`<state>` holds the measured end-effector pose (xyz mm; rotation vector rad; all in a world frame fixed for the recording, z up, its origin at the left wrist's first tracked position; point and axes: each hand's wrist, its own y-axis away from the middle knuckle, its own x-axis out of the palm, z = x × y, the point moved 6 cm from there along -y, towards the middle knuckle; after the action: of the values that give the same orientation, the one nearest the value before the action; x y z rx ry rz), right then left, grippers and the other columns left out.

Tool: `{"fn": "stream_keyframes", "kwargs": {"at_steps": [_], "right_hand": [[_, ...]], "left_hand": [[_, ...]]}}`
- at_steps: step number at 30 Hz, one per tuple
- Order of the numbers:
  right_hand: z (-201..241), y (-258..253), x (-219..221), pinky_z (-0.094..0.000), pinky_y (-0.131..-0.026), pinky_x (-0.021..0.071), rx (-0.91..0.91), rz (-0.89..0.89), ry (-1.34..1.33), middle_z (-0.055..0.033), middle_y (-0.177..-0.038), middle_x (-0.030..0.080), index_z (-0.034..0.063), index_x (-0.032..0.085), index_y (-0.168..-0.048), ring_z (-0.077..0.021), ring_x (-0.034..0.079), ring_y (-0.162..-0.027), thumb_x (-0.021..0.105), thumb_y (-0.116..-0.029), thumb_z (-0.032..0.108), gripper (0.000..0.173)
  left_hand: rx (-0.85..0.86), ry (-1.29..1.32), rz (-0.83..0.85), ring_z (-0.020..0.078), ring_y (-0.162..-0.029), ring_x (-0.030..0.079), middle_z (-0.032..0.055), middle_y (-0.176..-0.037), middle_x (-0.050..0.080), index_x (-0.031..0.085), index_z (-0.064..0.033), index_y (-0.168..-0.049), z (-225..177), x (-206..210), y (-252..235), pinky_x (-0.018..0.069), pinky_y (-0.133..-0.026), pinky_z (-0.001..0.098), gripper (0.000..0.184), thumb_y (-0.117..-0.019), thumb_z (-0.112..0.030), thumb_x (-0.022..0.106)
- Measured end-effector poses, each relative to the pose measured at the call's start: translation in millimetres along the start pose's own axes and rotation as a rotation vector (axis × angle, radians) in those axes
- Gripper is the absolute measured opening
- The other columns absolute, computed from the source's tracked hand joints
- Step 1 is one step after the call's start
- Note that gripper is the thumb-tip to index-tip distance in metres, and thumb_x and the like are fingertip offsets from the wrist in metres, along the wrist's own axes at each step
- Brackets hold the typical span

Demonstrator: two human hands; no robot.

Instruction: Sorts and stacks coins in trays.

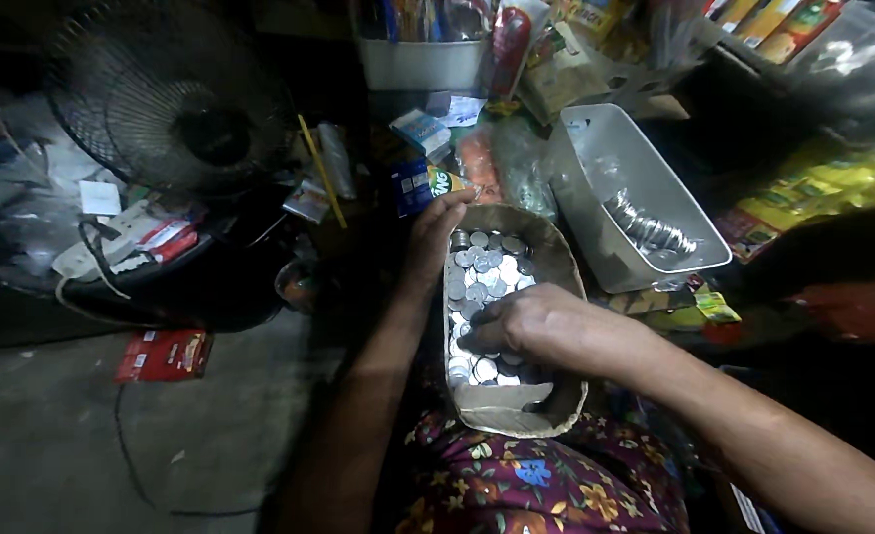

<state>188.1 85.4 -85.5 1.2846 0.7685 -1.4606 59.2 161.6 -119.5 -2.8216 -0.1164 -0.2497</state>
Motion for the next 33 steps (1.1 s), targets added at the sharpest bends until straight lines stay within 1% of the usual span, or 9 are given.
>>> {"fn": "stream_keyframes", "kwargs": {"at_steps": [3, 6, 11, 20, 24, 26, 28, 31, 33], "right_hand": [[-18, 9, -12, -0.0509, -0.063, 0.0575, 0.055, -0.170, 0.140, -0.0109, -0.086, 0.072, 0.0174, 0.080, -0.106, -0.0316, 0.071, -0.076, 0.072, -0.0865, -0.002, 0.029], [-31, 22, -22, -0.0468, -0.062, 0.0567, 0.091, -0.286, 0.164, -0.0098, -0.082, 0.069, 0.0143, 0.079, -0.105, -0.0280, 0.070, -0.073, 0.071, -0.0896, 0.002, 0.021], [-33, 34, -26, -0.0427, -0.063, 0.0574, 0.069, -0.371, 0.102, -0.0063, -0.079, 0.069, 0.0145, 0.080, -0.104, -0.0231, 0.069, -0.071, 0.069, -0.0907, 0.010, 0.018], [-38, 34, -28, -0.0435, -0.070, 0.0591, 0.076, -0.396, 0.041, -0.0060, -0.085, 0.072, 0.0120, 0.079, -0.105, -0.0221, 0.071, -0.078, 0.071, -0.0916, 0.022, 0.018], [-12, 20, -19, -0.0477, -0.065, 0.0578, 0.022, -0.291, 0.008, -0.0082, -0.083, 0.072, 0.0114, 0.077, -0.098, -0.0261, 0.072, -0.076, 0.072, -0.0902, 0.015, 0.010], [5, 10, -8, -0.0486, -0.064, 0.0573, -0.043, -0.202, -0.019, -0.0098, -0.086, 0.073, 0.0129, 0.079, -0.102, -0.0281, 0.072, -0.076, 0.069, -0.0917, 0.011, 0.014], [19, 1, 3, -0.0487, -0.065, 0.0590, -0.100, -0.092, -0.020, -0.0094, -0.092, 0.074, 0.0149, 0.079, -0.106, -0.0282, 0.073, -0.080, 0.067, -0.0929, 0.006, 0.019], [32, -5, 9, -0.0542, -0.075, 0.0569, -0.103, 0.128, -0.054, -0.0151, -0.103, 0.073, 0.0094, 0.077, -0.109, -0.0351, 0.072, -0.093, 0.060, -0.0957, -0.002, 0.024], [30, -5, 10, -0.0553, -0.074, 0.0571, -0.118, 0.141, -0.029, -0.0160, -0.106, 0.073, 0.0096, 0.076, -0.111, -0.0366, 0.072, -0.093, 0.058, -0.0962, -0.003, 0.027]], "left_hand": [[-0.006, 0.014, 0.000, 0.0051, -0.110, 0.059, 0.0066, -0.122, 0.064, 0.061, 0.0015, -0.126, -1, 0, 0, 0.0477, -0.097, 0.0255, 0.035, -0.1056, -0.015, 0.038], [-0.002, 0.008, -0.004, 0.0056, -0.110, 0.059, 0.0077, -0.122, 0.064, 0.060, 0.0024, -0.126, -2, 1, 1, 0.0476, -0.098, 0.0260, 0.035, -0.1057, -0.015, 0.038], [-0.007, -0.009, -0.004, 0.0049, -0.110, 0.058, 0.0073, -0.122, 0.063, 0.061, 0.0023, -0.126, -4, 1, 1, 0.0469, -0.098, 0.0251, 0.035, -0.1053, -0.015, 0.038], [0.043, 0.022, 0.010, 0.0053, -0.113, 0.057, 0.0087, -0.123, 0.063, 0.060, 0.0053, -0.124, -1, 0, -1, 0.0452, -0.100, 0.0251, 0.035, -0.1048, -0.014, 0.038], [0.036, 0.017, 0.000, 0.0057, -0.113, 0.057, 0.0097, -0.124, 0.063, 0.060, 0.0057, -0.124, -2, 1, 0, 0.0449, -0.100, 0.0251, 0.034, -0.1047, -0.013, 0.039], [0.024, 0.007, -0.007, 0.0057, -0.113, 0.058, 0.0096, -0.124, 0.064, 0.060, 0.0048, -0.125, -2, 1, 0, 0.0455, -0.099, 0.0252, 0.035, -0.1049, -0.013, 0.038], [0.010, 0.003, -0.008, 0.0057, -0.111, 0.058, 0.0089, -0.123, 0.064, 0.061, 0.0034, -0.125, -1, 0, 0, 0.0466, -0.098, 0.0257, 0.035, -0.1054, -0.014, 0.038], [0.001, 0.009, -0.008, 0.0064, -0.109, 0.059, 0.0090, -0.122, 0.064, 0.061, 0.0038, -0.125, -1, 1, -1, 0.0474, -0.097, 0.0262, 0.035, -0.1056, -0.014, 0.038], [-0.007, 0.013, -0.007, 0.0061, -0.109, 0.059, 0.0085, -0.122, 0.064, 0.061, 0.0031, -0.125, -1, 1, 0, 0.0470, -0.097, 0.0258, 0.034, -0.1060, -0.014, 0.038]]}}
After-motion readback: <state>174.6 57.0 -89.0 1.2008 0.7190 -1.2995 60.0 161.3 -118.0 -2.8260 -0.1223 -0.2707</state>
